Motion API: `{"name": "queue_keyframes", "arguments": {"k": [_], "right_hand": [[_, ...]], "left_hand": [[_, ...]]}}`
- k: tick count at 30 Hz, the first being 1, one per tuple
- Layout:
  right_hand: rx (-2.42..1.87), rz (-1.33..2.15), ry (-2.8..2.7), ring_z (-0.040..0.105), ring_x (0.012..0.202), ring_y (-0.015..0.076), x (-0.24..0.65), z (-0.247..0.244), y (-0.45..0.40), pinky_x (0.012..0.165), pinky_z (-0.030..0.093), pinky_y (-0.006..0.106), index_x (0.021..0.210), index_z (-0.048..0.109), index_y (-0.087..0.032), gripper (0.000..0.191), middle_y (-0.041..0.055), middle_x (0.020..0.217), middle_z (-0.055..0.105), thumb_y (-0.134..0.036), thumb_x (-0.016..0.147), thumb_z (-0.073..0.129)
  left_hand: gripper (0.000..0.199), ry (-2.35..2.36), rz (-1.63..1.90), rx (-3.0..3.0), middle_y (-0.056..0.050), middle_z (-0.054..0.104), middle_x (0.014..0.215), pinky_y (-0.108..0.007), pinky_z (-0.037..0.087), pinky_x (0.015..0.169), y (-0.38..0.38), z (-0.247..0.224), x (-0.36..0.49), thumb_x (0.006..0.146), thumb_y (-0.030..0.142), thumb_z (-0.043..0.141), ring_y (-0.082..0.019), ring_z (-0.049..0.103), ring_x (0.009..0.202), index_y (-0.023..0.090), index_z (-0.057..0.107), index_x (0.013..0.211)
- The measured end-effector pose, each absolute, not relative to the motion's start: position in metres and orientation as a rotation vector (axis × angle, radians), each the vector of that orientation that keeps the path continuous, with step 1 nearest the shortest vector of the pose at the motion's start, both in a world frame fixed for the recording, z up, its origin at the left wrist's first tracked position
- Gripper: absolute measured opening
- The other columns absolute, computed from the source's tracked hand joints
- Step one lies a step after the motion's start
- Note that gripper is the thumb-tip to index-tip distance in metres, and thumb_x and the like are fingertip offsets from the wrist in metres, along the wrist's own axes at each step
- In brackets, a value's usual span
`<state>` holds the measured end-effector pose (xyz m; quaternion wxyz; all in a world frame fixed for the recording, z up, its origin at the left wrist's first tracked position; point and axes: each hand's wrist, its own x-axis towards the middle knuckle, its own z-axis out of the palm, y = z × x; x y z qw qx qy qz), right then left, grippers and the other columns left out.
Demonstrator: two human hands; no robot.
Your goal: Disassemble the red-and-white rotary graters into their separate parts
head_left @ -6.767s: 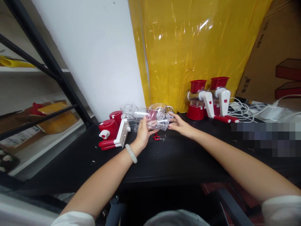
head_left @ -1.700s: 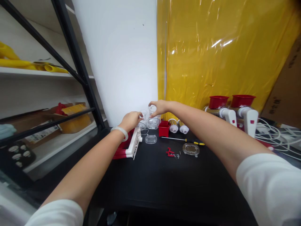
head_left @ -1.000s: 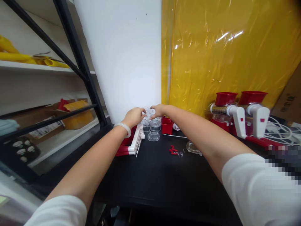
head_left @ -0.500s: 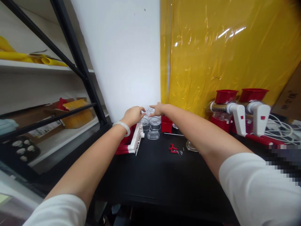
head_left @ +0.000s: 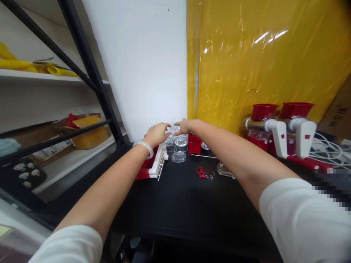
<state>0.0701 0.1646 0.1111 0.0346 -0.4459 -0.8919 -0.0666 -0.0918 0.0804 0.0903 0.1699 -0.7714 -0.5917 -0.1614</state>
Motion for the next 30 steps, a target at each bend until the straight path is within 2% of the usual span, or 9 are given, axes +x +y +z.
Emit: {"name": "queue_keyframes", "arguments": {"k": [3,5,9,13,17,21,25,30], "right_hand": [[-1.481,-0.16,-2.784,0.05,0.132,0.0383,0.069,0.114,0.155,0.105,0.043,0.046,0.154,0.037,-0.025,0.102,0.0182,0.149,0.048,-0.078,0.07,0.063],[-1.508,-0.143,-2.779,0.048,0.134,0.0389,0.068,0.115,0.15,0.107,0.041,0.046,0.155,0.034,-0.024,0.103,0.0191,0.15,0.046,-0.077,0.071,0.063],[-1.555,-0.091,-2.749,0.046,0.135,0.0387,0.068,0.116,0.142,0.107,0.041,0.046,0.157,0.029,-0.024,0.105,0.0212,0.152,0.042,-0.077,0.073,0.062],[-1.46,-0.035,-2.699,0.046,0.135,0.0392,0.084,0.123,0.134,0.107,0.039,0.045,0.158,0.023,-0.021,0.099,0.0227,0.151,0.04,-0.074,0.081,0.055],[-1.204,-0.092,-2.639,0.052,0.127,0.0368,0.133,0.126,0.112,0.106,0.039,0.044,0.154,0.032,-0.02,0.083,0.02,0.144,0.046,-0.064,0.088,0.055],[-1.186,0.071,-2.766,0.061,0.11,0.0333,0.203,0.101,0.079,0.094,0.046,0.044,0.133,0.057,-0.02,0.061,0.0159,0.121,0.064,-0.056,0.084,0.064],[-1.401,0.335,-2.786,0.066,0.099,0.0313,0.262,0.056,0.052,0.083,0.051,0.04,0.127,0.061,-0.021,0.068,0.0143,0.113,0.067,-0.058,0.072,0.074],[-1.354,0.372,-2.721,0.064,0.099,0.0293,0.287,0.018,0.035,0.086,0.051,0.039,0.129,0.062,-0.024,0.069,0.0131,0.114,0.062,-0.055,0.068,0.077]], "left_hand": [[0.039,-1.639,-0.444,-2.171,-0.009,0.072,0.118,-0.041,0.042,0.099,0.08,0.09,-0.09,0.089,0.031,0.058,-0.026,0.064,0.111,0.02,0.063,0.126],[0.037,-1.624,-0.411,-2.167,-0.009,0.071,0.12,-0.043,0.041,0.1,0.08,0.091,-0.09,0.089,0.03,0.057,-0.027,0.064,0.112,0.021,0.065,0.124],[0.036,-1.635,-0.354,-2.163,-0.01,0.071,0.12,-0.038,0.043,0.097,0.079,0.094,-0.09,0.09,0.029,0.057,-0.027,0.064,0.112,0.02,0.068,0.123],[0.037,-1.623,-0.351,-2.15,-0.01,0.071,0.118,-0.037,0.044,0.096,0.076,0.097,-0.091,0.09,0.032,0.057,-0.027,0.064,0.109,0.019,0.067,0.123],[0.039,-1.517,-0.498,-2.136,-0.012,0.068,0.117,-0.038,0.043,0.096,0.061,0.099,-0.089,0.092,0.037,0.054,-0.027,0.062,0.106,0.017,0.064,0.124],[0.032,-1.381,-0.675,-2.197,-0.009,0.067,0.114,-0.038,0.041,0.1,0.032,0.093,-0.075,0.095,0.036,0.05,-0.024,0.058,0.109,0.019,0.064,0.118],[0.03,-1.27,-0.686,-2.397,-0.008,0.066,0.113,-0.037,0.043,0.099,0.007,0.076,-0.048,0.097,0.036,0.049,-0.023,0.058,0.111,0.019,0.064,0.115],[0.029,-1.216,-0.528,-2.551,-0.01,0.067,0.108,-0.04,0.047,0.095,0.003,0.057,-0.018,0.095,0.037,0.052,-0.026,0.06,0.107,0.018,0.067,0.111]]}}
